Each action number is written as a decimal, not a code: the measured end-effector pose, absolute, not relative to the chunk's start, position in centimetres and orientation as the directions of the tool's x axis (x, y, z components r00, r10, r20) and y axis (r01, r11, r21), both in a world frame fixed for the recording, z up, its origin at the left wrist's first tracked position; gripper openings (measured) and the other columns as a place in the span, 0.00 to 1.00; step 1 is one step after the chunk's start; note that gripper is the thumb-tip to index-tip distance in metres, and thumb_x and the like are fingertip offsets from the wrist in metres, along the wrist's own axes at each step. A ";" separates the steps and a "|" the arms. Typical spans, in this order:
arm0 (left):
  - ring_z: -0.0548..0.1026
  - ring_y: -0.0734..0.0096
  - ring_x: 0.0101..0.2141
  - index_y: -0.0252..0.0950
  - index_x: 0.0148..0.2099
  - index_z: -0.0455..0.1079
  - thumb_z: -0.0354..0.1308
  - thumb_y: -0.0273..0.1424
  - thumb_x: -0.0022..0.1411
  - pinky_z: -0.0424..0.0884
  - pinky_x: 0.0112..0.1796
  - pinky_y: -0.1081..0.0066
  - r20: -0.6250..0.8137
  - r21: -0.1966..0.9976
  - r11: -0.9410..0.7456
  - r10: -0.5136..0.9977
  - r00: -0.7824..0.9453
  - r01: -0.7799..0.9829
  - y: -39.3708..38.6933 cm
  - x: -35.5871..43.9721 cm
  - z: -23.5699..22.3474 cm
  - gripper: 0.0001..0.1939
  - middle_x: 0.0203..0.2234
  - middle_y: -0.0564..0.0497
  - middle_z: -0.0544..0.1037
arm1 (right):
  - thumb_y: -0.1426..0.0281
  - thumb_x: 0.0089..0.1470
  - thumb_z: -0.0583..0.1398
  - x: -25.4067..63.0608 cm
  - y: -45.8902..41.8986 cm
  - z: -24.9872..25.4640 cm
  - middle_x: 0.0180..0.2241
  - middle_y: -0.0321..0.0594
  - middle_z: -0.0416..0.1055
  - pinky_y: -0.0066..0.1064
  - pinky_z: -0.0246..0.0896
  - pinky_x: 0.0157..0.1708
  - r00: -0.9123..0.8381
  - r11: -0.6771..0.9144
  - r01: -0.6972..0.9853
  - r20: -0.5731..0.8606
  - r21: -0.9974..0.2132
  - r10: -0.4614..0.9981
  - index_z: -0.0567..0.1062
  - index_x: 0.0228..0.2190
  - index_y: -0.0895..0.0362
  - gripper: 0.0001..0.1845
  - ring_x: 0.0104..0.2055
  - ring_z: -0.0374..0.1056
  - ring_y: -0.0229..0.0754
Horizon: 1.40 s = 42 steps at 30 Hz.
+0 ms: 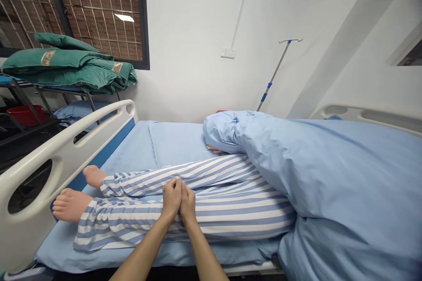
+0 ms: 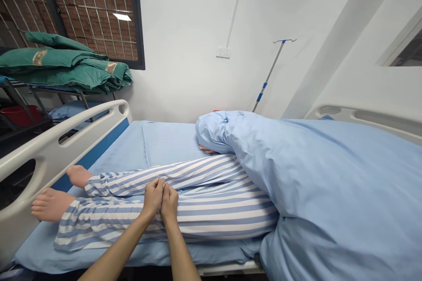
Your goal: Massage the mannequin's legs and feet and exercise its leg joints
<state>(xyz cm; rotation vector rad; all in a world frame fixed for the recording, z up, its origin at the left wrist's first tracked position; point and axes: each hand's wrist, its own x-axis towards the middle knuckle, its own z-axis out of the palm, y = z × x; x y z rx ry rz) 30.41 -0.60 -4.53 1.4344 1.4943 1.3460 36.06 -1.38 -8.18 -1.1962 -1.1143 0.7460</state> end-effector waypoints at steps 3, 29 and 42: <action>0.58 0.77 0.20 0.37 0.19 0.52 0.44 0.38 0.56 0.53 0.24 0.74 0.189 0.941 -0.121 0.962 -0.195 0.315 -0.8 30.7 -5.8 0.17 0.14 0.57 0.59 | 0.58 0.54 0.49 36.2 -1.3 -8.3 0.17 0.35 0.62 0.26 0.51 0.22 0.348 0.225 0.036 0.223 -0.974 0.911 0.64 0.17 0.58 0.21 0.22 0.55 0.35; 0.57 0.78 0.20 0.36 0.18 0.50 0.44 0.34 0.55 0.48 0.26 0.74 0.230 0.757 -0.168 0.973 -0.017 0.631 -0.8 30.8 -6.7 0.16 0.13 0.57 0.58 | 0.59 0.56 0.47 41.2 -2.2 -7.9 0.16 0.32 0.56 0.26 0.43 0.23 0.285 0.199 0.386 0.321 -0.901 0.903 0.58 0.15 0.57 0.22 0.21 0.50 0.34; 0.59 0.76 0.22 0.36 0.19 0.55 0.41 0.35 0.58 0.49 0.27 0.73 0.220 0.794 -0.186 0.975 0.012 0.579 -1.7 33.7 -7.2 0.17 0.15 0.55 0.64 | 0.57 0.54 0.48 41.6 -1.8 -7.7 0.16 0.31 0.52 0.26 0.45 0.22 0.330 0.167 0.218 0.233 -0.962 0.914 0.56 0.16 0.56 0.21 0.21 0.48 0.34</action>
